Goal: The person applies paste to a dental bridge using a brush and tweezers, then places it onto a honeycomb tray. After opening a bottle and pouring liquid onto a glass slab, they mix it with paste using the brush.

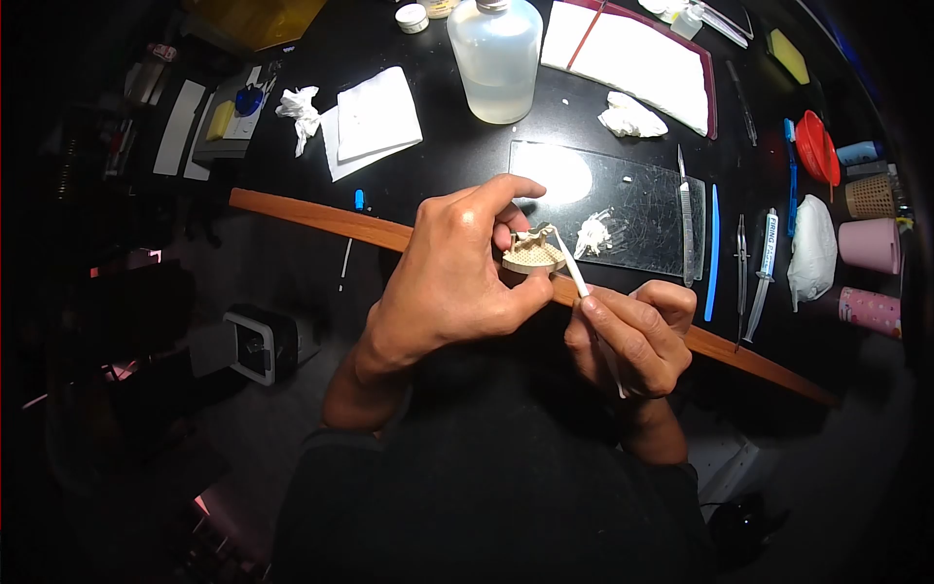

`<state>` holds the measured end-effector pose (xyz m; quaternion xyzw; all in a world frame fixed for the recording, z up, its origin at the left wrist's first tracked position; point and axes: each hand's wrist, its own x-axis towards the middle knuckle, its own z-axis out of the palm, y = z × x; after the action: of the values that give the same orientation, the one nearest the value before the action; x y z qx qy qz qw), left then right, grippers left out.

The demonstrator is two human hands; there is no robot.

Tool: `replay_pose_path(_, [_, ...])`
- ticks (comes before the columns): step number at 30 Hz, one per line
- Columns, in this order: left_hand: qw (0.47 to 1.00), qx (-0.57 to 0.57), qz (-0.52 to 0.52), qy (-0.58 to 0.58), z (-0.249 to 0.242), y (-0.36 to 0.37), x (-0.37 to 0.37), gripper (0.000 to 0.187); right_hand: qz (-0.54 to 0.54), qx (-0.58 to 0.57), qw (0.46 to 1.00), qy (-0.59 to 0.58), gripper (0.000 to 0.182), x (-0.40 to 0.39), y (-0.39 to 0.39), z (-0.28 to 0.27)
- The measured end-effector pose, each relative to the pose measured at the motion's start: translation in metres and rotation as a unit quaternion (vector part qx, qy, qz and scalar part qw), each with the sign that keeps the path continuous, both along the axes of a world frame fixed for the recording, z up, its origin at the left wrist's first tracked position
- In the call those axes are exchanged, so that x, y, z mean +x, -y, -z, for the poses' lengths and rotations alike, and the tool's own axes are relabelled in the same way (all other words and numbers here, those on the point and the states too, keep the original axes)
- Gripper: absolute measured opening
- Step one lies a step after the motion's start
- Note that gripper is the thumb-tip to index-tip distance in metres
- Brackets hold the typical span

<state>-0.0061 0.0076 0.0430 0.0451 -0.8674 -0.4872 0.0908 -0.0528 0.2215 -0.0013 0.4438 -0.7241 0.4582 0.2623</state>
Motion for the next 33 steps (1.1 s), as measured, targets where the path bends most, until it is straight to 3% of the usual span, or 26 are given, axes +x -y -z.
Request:
replay_pose_path(16, [0.997,0.022,-0.023,0.065,-0.008,0.0,0.0,0.055,0.058,0.01,0.995,0.076,0.027,0.001,-0.014,-0.014])
replay_pose_path(33, [0.999,0.006,-0.013,0.033,-0.004,0.0,-0.003,0.055,0.074,0.037,0.993,0.083,0.022,-0.002,-0.018,-0.007])
